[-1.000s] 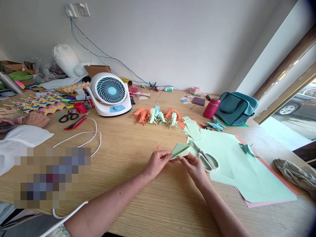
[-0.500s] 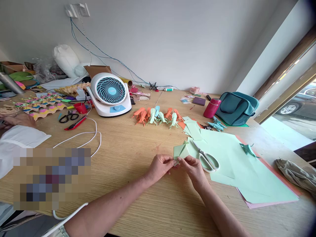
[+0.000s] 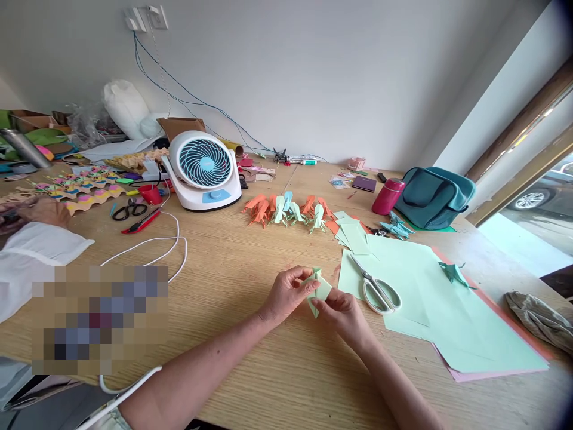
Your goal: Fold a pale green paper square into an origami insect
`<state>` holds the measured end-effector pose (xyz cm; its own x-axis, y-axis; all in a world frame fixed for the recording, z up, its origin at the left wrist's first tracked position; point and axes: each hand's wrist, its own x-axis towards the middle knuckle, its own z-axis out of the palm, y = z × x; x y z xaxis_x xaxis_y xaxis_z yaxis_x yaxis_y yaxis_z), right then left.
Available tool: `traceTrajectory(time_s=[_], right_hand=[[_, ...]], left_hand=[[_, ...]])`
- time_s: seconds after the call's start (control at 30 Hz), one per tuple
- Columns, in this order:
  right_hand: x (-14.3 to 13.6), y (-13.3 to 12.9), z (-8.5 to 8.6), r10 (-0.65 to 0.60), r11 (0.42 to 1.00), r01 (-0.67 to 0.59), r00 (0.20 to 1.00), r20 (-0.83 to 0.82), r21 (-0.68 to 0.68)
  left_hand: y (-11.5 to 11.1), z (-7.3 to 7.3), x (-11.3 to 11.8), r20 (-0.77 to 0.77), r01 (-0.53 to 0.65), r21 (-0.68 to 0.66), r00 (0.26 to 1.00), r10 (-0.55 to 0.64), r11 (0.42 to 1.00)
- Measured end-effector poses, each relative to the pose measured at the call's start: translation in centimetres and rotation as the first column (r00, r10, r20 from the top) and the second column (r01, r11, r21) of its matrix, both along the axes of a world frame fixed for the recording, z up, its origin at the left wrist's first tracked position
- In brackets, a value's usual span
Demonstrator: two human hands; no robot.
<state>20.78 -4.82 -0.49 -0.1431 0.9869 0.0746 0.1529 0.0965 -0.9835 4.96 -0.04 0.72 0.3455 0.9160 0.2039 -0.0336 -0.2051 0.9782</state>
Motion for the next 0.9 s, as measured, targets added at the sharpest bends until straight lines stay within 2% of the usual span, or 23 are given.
traceTrajectory(time_s=[0.1, 0.23, 0.37, 0.5, 0.67, 0.9], right_hand=[[-0.29, -0.24, -0.42, 0.005, 1.0, -0.004, 0.996, 0.093, -0.008], [-0.19, -0.13, -0.86, 0.011, 0.999, -0.006, 0.992, 0.124, -0.043], [0.01, -0.04, -0.65, 0.054, 0.998, -0.047, 0.989, 0.141, -0.053], [0.05, -0.06, -0.44, 0.028, 1.0, -0.026, 0.987, 0.16, -0.016], [0.11, -0.03, -0.35, 0.063, 0.997, -0.052, 0.981, 0.186, -0.062], [0.1, -0.02, -0.48, 0.136, 0.98, -0.121, 0.987, 0.087, -0.159]], left_hand=[[0.14, -0.4, 0.0, 0.062, 0.017, -0.022, 0.998, -0.016, 1.0], [0.08, -0.6, 0.07, 0.098, -0.007, -0.096, 0.995, 0.017, 0.995], [-0.16, -0.3, 0.22, 0.164, -0.014, -0.189, 0.985, 0.046, 0.982], [-0.4, 0.07, 0.36, 0.225, -0.022, -0.287, 0.97, 0.089, 0.958], [-0.33, 0.29, 0.23, 0.234, -0.073, -0.324, 0.96, 0.155, 0.943], [0.07, 0.26, -0.06, 0.262, -0.08, -0.362, 0.947, 0.184, 0.929]])
